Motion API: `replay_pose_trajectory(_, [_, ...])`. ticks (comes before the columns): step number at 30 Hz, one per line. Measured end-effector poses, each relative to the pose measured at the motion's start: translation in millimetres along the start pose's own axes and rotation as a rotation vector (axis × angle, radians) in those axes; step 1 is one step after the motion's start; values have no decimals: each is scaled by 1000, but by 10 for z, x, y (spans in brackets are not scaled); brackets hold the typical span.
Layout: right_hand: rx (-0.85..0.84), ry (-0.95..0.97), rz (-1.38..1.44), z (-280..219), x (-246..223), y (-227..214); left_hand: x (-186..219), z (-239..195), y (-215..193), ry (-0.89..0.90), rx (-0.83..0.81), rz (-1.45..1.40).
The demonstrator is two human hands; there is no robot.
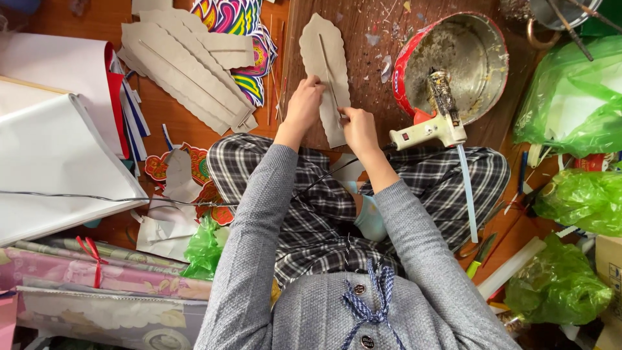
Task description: The person sits on the floor and uses a hot glue gun to attach thin sticks to the center of scalloped paper cutouts. They repeatedly pick up a cutout, apply glue, place a stick, and set the piece aside, building a stack of assembled items.
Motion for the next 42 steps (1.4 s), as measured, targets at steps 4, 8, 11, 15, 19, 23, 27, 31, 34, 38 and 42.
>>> replay_pose_trajectory(4, [-18,-21,-4,6,-12,50,10,-11,3,-19,2,-15])
replay_pose_trajectory(8, [-29,0,-8,7,-79,54,-38,44,107,-38,-48,39])
replay_pose_trajectory(11, [1,-45,-28,-9,-207,11,175,-109,-110,2,45,94])
replay_pose_trajectory(15, [10,-68,6,-28,-287,-39,306,-181,-184,67,214,252])
replay_pose_trajectory(19, [0,-101,-72,-140,-238,-46,314,-179,-193,49,224,215])
replay_pose_trajectory(23, [4,-95,-89,-282,-199,-73,291,-177,-157,53,187,245])
replay_pose_trajectory(27, [-130,-142,-236,-371,-151,-98,265,-146,-90,53,196,279])
replay_pose_trajectory(31, [-209,-175,-328,-418,-66,-8,281,-171,-106,45,186,282])
replay_pose_trajectory(34, [-298,-148,-347,-386,-192,-47,269,-157,-74,38,213,269])
replay_pose_trajectory(38, [-289,511,157,-345,-628,-236,297,-161,-104,43,224,292])
replay_pose_trajectory(42, [-331,504,124,-315,-713,-269,311,-159,-145,15,188,254])
Point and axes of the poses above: each hand's wrist, its own z-axis towards the middle knuckle, its own y-axis out of the palm, x = y × z, the point moved 1 cm from there along z, towards the middle knuckle, and after that the axes turned 10 degrees about -y, right-handed, at the moved point
